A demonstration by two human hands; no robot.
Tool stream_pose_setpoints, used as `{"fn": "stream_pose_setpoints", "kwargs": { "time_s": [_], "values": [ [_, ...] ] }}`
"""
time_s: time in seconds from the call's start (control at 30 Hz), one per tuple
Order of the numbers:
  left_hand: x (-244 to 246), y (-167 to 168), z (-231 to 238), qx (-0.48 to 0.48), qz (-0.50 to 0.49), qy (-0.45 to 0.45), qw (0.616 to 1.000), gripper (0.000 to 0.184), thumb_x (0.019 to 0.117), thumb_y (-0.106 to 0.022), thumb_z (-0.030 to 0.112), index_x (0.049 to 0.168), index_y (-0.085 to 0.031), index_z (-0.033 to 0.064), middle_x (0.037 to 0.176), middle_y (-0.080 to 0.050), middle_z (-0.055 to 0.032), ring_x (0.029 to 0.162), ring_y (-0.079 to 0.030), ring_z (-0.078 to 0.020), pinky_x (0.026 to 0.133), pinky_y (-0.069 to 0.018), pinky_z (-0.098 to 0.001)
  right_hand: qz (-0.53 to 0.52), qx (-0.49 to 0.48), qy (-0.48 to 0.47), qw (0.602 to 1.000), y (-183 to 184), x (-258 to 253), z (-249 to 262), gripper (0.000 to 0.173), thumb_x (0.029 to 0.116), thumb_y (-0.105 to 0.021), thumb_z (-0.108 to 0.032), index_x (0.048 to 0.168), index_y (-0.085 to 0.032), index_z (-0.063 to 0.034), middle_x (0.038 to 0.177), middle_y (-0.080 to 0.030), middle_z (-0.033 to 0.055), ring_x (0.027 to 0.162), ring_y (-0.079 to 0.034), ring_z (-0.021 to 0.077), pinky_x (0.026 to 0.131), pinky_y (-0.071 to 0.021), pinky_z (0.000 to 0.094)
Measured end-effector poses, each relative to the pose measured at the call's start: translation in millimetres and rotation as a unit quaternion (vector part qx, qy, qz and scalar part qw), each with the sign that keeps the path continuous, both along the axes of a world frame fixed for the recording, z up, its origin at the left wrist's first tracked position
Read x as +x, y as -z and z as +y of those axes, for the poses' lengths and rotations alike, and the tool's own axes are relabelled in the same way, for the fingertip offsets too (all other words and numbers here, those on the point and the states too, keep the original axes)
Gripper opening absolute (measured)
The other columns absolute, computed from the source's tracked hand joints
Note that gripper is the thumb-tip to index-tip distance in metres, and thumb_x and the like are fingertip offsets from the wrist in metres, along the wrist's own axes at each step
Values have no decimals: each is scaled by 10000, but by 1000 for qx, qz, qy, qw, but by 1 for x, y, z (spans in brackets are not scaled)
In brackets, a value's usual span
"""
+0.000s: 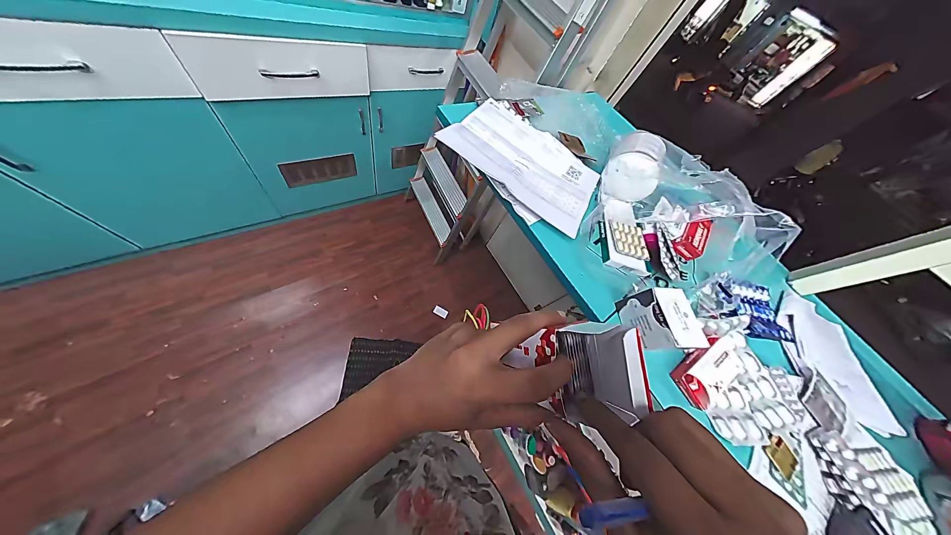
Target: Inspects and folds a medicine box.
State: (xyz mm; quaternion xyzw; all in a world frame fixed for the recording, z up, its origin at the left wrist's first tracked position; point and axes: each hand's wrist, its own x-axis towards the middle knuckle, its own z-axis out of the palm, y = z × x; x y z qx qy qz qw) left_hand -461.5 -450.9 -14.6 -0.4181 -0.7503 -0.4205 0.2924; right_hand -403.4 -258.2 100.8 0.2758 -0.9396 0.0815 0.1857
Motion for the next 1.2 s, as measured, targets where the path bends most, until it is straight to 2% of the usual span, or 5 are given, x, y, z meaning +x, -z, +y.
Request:
{"fn": "stream_pose_setpoints", "kwargs": {
  "time_s": [0.23, 0.47, 0.67, 0.97, 1.2],
  "values": [
    [2, -1, -5, -10, 9, -11, 1000, 244, 1035, -592, 285, 1190, -670, 113, 1368, -587, -204, 609, -546, -133, 515, -435, -241, -17, 15, 18, 1000, -3, 1, -8, 345, 960, -687, -367, 940, -812, -46, 620, -569, 44, 584, -510, 156, 503, -358, 251],
    [3, -2, -5, -13, 17, -37, 999, 186, 1037, -593, 243, 1174, -677, 149, 1361, -604, -197, 643, -610, -156, 509, -467, -257, -29, 36, 38, 998, -5, 2, -14, 396, 954, -685, -411, 981, -817, -39, 625, -605, 64, 568, -548, 177, 479, -379, 271],
    [3, -2, -4, -20, 22, -43, 999, 170, 1041, -573, 216, 1155, -684, 156, 1362, -608, -189, 603, -591, -144, 486, -448, -251, -30, 40, 36, 998, -5, 3, -14, 426, 965, -663, -441, 984, -818, -45, 634, -604, 59, 583, -555, 171, 489, -387, 266],
    [2, -1, -2, -20, 22, -44, 999, 186, 1047, -572, 242, 1173, -675, 152, 1356, -608, -195, 651, -626, -154, 513, -476, -250, -18, 29, 34, 999, -2, 1, -12, 374, 938, -703, -400, 961, -822, -46, 603, -569, 40, 552, -511, 151, 480, -356, 254],
    [2, -2, -2, -17, 28, -50, 998, 208, 1055, -559, 279, 1168, -672, 146, 1327, -621, -201, 653, -622, -171, 500, -460, -262, -16, 29, 38, 999, -2, 1, -13, 382, 934, -710, -409, 970, -823, -46, 604, -570, 39, 561, -515, 144, 487, -358, 246]
  ]
}}
